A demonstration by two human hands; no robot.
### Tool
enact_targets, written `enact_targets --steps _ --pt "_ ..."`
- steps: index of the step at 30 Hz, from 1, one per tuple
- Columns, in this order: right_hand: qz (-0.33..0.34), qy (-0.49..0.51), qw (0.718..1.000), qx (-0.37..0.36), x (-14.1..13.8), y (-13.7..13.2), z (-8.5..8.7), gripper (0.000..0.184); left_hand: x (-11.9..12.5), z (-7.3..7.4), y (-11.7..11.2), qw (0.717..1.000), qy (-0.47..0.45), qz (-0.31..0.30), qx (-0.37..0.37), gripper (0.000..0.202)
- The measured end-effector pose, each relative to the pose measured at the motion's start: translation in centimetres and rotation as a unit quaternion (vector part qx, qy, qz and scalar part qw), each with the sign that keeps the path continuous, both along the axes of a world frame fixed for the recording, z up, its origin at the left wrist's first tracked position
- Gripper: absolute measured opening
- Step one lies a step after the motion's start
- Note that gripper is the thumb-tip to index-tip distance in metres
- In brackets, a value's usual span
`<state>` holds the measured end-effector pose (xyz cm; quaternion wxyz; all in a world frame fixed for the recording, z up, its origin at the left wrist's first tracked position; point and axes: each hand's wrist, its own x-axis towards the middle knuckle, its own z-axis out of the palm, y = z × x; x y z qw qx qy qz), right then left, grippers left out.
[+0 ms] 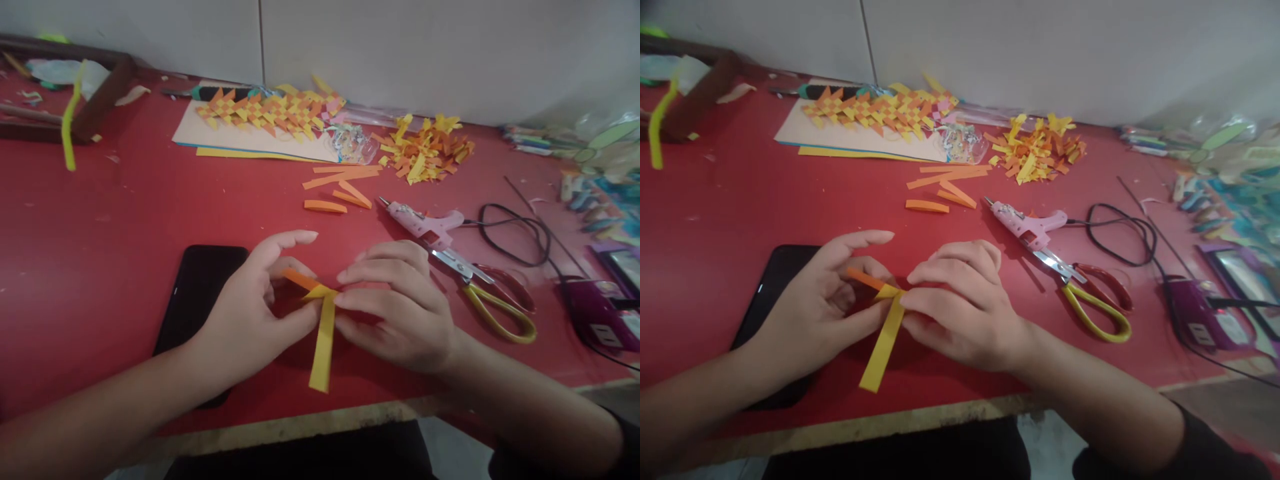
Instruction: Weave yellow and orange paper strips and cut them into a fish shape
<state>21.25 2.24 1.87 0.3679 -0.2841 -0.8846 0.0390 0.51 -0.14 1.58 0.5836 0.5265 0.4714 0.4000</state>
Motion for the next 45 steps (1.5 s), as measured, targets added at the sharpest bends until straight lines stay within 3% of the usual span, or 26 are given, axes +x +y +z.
enact_targets --steps 10,16,31,45 --pt "0.005 0.031 0.997 -0.076 -0.4 -0.1 0.4 0.011 -0.1 -0.2 0.0 0.999 0.028 -0.023 -0.020 0.060" --pt "-0.028 0.051 0.987 -0.152 -0.4 -0.2 0.6 0.006 -0.1 -0.1 0.3 0.998 0.028 -0.038 -0.034 0.057" --pt "0.002 0.114 0.929 -0.352 -0.2 0.0 0.1 0.002 -0.1 0.7 0.6 0.985 -0.051 -0.085 -0.141 0.059" --pt "-0.006 0.140 0.905 -0.401 -0.3 0.0 0.1 0.002 -0.1 0.7 0.9 0.984 -0.038 -0.079 -0.153 0.058"
